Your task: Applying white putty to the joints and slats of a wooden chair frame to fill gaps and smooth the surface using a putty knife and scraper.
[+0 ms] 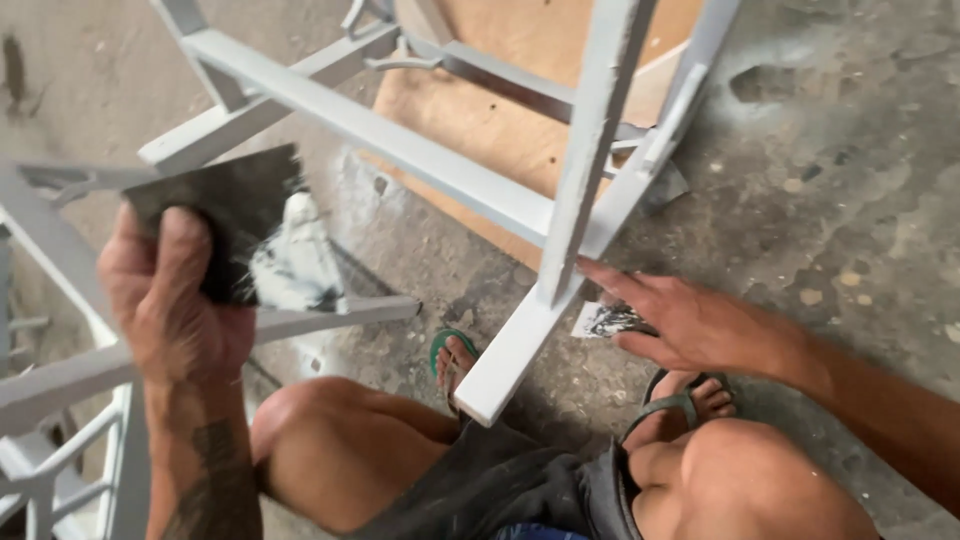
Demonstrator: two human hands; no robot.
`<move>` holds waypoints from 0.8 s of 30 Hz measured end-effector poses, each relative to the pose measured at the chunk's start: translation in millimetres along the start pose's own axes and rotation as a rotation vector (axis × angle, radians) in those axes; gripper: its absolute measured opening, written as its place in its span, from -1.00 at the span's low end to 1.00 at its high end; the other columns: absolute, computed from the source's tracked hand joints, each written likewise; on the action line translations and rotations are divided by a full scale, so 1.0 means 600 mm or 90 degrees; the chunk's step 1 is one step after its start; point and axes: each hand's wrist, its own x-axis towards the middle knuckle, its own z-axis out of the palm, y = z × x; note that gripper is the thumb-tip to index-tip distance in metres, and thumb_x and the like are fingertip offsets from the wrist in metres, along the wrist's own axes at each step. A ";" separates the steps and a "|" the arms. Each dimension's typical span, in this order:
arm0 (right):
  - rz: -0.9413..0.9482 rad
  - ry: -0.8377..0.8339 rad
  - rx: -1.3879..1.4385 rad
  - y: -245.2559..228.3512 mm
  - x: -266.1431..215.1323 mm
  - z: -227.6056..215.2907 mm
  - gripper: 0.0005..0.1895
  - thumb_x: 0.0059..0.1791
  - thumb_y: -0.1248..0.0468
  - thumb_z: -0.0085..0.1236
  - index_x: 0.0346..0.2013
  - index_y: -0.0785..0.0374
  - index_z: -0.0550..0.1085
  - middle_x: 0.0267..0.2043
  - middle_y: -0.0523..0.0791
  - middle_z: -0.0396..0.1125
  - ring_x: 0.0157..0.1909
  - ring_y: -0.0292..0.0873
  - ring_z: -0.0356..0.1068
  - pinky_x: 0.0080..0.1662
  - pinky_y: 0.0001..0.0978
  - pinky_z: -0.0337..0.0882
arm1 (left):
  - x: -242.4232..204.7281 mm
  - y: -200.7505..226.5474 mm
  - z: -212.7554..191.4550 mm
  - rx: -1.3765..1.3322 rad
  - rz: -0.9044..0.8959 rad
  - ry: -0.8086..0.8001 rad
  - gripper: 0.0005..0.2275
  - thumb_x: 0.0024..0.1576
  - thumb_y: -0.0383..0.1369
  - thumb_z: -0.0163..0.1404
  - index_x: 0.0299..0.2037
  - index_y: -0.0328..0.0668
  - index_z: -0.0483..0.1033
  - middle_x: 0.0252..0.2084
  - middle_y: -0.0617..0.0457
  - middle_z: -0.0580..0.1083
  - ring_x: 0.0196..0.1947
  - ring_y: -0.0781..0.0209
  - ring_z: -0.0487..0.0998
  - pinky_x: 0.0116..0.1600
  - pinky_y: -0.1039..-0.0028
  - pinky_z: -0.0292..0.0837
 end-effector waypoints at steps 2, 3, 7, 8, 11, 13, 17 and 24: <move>0.062 0.020 0.068 -0.007 -0.010 0.003 -0.07 -0.09 0.24 0.18 0.49 -0.36 0.01 0.15 -0.18 0.42 -0.20 -0.05 0.61 -0.12 -0.11 0.63 | -0.004 0.001 0.013 -0.045 -0.032 0.007 -0.81 0.28 -0.37 0.11 0.03 -0.23 0.49 -0.10 0.13 0.57 -0.22 0.46 0.59 0.02 0.73 0.57; 0.059 0.017 0.068 0.012 -0.003 0.007 -0.07 -0.09 0.24 0.18 0.49 -0.36 0.01 0.15 -0.18 0.42 -0.20 -0.05 0.61 -0.12 -0.11 0.63 | -0.004 0.000 0.017 -0.043 -0.033 0.010 -0.81 0.28 -0.37 0.11 0.03 -0.23 0.49 -0.10 0.13 0.57 -0.22 0.46 0.59 0.02 0.73 0.57; 0.050 0.070 0.013 0.037 -0.003 0.002 0.02 -0.10 0.23 0.20 0.53 -0.28 -0.13 0.16 -0.08 0.40 -0.29 -0.02 0.57 -0.21 -0.04 0.60 | 0.002 -0.007 0.036 -0.023 -0.033 -0.027 -0.79 0.27 -0.33 0.12 0.01 -0.25 0.50 -0.16 0.13 0.55 -0.28 0.50 0.54 -0.05 0.75 0.53; 0.032 0.077 0.021 0.031 -0.010 -0.001 0.04 -0.12 0.23 0.24 0.54 -0.23 -0.11 0.14 -0.05 0.41 -0.41 -0.03 0.58 -0.32 -0.04 0.60 | 0.002 -0.010 0.039 -0.014 -0.048 -0.037 -0.78 0.28 -0.33 0.10 0.03 -0.28 0.49 -0.13 0.11 0.55 -0.25 0.50 0.52 -0.02 0.74 0.49; -0.058 0.131 0.045 0.014 -0.057 -0.009 -0.27 -0.07 0.19 0.14 0.41 -0.16 0.24 0.07 -0.25 0.43 -0.29 -0.20 0.55 -0.24 -0.28 0.59 | 0.014 -0.019 0.051 0.016 -0.025 -0.031 -0.77 0.32 -0.21 0.03 -0.01 -0.23 0.48 -0.28 0.26 0.45 -0.37 0.60 0.40 -0.17 0.81 0.39; -0.124 0.198 0.077 0.005 -0.078 -0.002 -0.39 -0.11 0.29 0.17 0.26 0.00 0.37 0.13 -0.21 0.40 -0.23 -0.22 0.55 -0.24 -0.35 0.59 | 0.034 -0.026 0.064 0.018 0.013 -0.067 -0.77 0.36 -0.19 -0.06 -0.03 -0.19 0.45 -0.28 0.26 0.43 -0.39 0.57 0.35 -0.22 0.76 0.33; -0.198 0.337 0.178 -0.014 -0.091 0.026 -0.53 -0.16 0.49 0.18 0.05 0.19 0.52 0.25 -0.05 0.29 -0.41 -0.33 0.56 -0.48 -0.63 0.69 | 0.085 -0.054 0.089 0.203 0.192 -0.206 -0.66 0.43 -0.05 -0.41 -0.22 -0.10 0.20 -0.37 0.23 0.14 -0.41 0.42 0.10 -0.27 0.54 0.13; -0.251 0.413 0.036 -0.043 -0.057 0.058 -0.46 -0.13 0.46 0.20 0.17 0.19 0.46 0.31 -0.02 0.24 0.05 -0.14 0.38 -0.18 -0.45 0.45 | 0.134 -0.115 0.111 0.339 0.240 -0.278 -0.47 0.39 0.07 -0.55 -0.13 -0.29 0.28 -0.48 0.15 0.14 -0.50 0.30 0.18 -0.40 0.46 0.23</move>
